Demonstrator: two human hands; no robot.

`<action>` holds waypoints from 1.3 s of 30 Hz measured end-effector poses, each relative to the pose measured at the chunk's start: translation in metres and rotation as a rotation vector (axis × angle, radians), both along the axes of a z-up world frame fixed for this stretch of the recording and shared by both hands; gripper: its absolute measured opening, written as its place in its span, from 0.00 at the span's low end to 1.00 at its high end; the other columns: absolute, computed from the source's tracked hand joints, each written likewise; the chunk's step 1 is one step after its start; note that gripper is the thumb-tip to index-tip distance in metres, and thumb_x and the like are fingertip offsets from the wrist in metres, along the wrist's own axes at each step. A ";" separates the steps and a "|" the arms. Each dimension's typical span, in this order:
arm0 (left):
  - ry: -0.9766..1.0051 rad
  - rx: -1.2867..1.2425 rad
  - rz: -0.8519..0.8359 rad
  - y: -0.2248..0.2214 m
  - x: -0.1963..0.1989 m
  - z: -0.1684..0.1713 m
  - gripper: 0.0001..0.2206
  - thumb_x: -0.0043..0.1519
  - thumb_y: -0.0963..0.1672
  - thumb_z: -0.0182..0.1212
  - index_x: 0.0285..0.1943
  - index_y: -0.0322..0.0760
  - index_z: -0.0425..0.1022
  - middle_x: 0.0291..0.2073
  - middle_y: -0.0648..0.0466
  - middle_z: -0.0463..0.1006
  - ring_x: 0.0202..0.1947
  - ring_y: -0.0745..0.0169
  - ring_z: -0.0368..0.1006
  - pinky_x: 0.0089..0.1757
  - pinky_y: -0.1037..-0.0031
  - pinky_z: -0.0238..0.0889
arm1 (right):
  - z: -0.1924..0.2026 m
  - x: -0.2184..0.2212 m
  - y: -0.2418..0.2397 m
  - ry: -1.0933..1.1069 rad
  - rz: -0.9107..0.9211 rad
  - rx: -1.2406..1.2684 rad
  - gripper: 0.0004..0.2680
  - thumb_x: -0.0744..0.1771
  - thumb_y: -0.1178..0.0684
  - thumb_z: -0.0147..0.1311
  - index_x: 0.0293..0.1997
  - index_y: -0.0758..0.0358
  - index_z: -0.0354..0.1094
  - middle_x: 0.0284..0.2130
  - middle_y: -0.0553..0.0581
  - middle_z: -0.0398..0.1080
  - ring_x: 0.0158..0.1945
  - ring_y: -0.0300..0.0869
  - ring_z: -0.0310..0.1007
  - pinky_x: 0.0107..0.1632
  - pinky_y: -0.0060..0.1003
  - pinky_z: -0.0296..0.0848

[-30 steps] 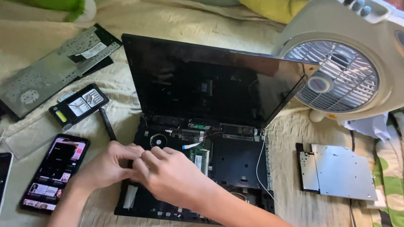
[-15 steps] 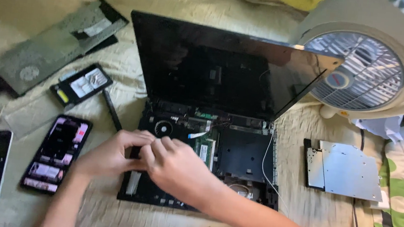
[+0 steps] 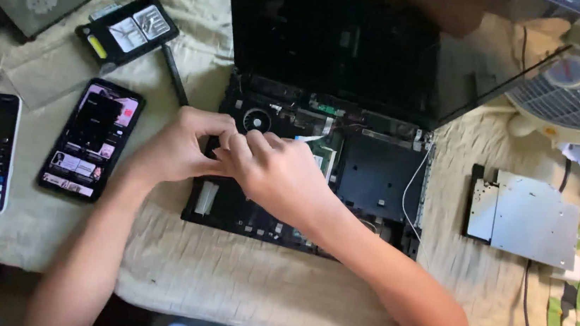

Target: Performing internal checks and connecting ribbon cables inside a disassembled laptop.

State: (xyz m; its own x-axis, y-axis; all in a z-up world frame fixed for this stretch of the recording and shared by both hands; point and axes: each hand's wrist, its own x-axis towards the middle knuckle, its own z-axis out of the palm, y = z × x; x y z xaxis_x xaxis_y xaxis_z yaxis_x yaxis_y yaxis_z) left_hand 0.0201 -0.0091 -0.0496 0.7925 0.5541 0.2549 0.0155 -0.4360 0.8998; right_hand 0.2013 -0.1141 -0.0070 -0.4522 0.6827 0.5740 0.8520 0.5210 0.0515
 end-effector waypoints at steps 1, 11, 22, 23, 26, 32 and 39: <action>-0.004 0.011 0.000 0.000 -0.001 0.000 0.20 0.52 0.43 0.79 0.20 0.41 0.64 0.19 0.62 0.68 0.26 0.69 0.68 0.36 0.74 0.62 | 0.000 -0.001 0.001 -0.004 0.000 0.011 0.10 0.71 0.52 0.53 0.49 0.71 0.71 0.25 0.56 0.64 0.24 0.44 0.71 0.27 0.32 0.73; -0.008 -0.109 -0.138 -0.002 -0.006 0.007 0.04 0.54 0.40 0.75 0.34 0.40 0.84 0.28 0.61 0.77 0.39 0.72 0.71 0.43 0.68 0.67 | 0.043 0.003 0.000 0.167 0.245 -0.179 0.05 0.70 0.56 0.56 0.43 0.68 0.69 0.30 0.59 0.69 0.32 0.49 0.74 0.35 0.39 0.77; 0.067 -0.090 -0.157 -0.004 -0.006 0.037 0.07 0.57 0.41 0.75 0.30 0.37 0.79 0.29 0.57 0.81 0.40 0.62 0.76 0.49 0.62 0.69 | 0.051 -0.005 -0.005 -0.066 0.226 -0.078 0.01 0.68 0.63 0.59 0.41 0.64 0.73 0.33 0.60 0.71 0.34 0.47 0.74 0.35 0.32 0.74; 0.082 -0.119 -0.154 -0.002 -0.007 0.029 0.05 0.56 0.40 0.74 0.30 0.38 0.81 0.32 0.55 0.82 0.42 0.61 0.77 0.49 0.61 0.69 | 0.051 -0.004 -0.005 -0.038 0.243 -0.098 0.02 0.68 0.64 0.59 0.41 0.65 0.74 0.34 0.62 0.72 0.36 0.47 0.75 0.36 0.32 0.75; 0.086 -0.132 -0.130 -0.002 -0.005 0.019 0.04 0.55 0.40 0.75 0.30 0.41 0.84 0.31 0.56 0.81 0.41 0.63 0.78 0.47 0.63 0.69 | 0.040 -0.003 -0.002 0.029 0.213 -0.118 0.04 0.68 0.56 0.60 0.41 0.66 0.72 0.32 0.61 0.71 0.34 0.47 0.76 0.34 0.34 0.76; 0.085 -0.040 -0.100 -0.004 0.004 0.023 0.06 0.55 0.42 0.77 0.31 0.42 0.82 0.25 0.59 0.79 0.38 0.64 0.75 0.47 0.66 0.66 | 0.019 0.004 -0.003 -0.047 0.122 -0.038 0.06 0.69 0.55 0.57 0.34 0.62 0.67 0.25 0.54 0.64 0.24 0.43 0.70 0.28 0.30 0.71; 0.053 -0.068 -0.164 -0.002 -0.005 0.024 0.02 0.58 0.43 0.74 0.36 0.44 0.85 0.29 0.62 0.84 0.42 0.63 0.76 0.50 0.64 0.70 | 0.059 -0.004 0.002 0.091 0.342 -0.156 0.05 0.71 0.60 0.54 0.36 0.66 0.70 0.30 0.58 0.68 0.34 0.50 0.74 0.38 0.36 0.75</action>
State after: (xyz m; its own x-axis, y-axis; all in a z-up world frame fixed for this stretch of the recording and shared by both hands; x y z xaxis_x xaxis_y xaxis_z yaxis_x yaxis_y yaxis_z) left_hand 0.0153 -0.0116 -0.0257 0.8848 0.4312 0.1767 -0.0026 -0.3747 0.9271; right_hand 0.1968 -0.1123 0.0516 -0.6211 0.5835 0.5232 0.6250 0.7715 -0.1186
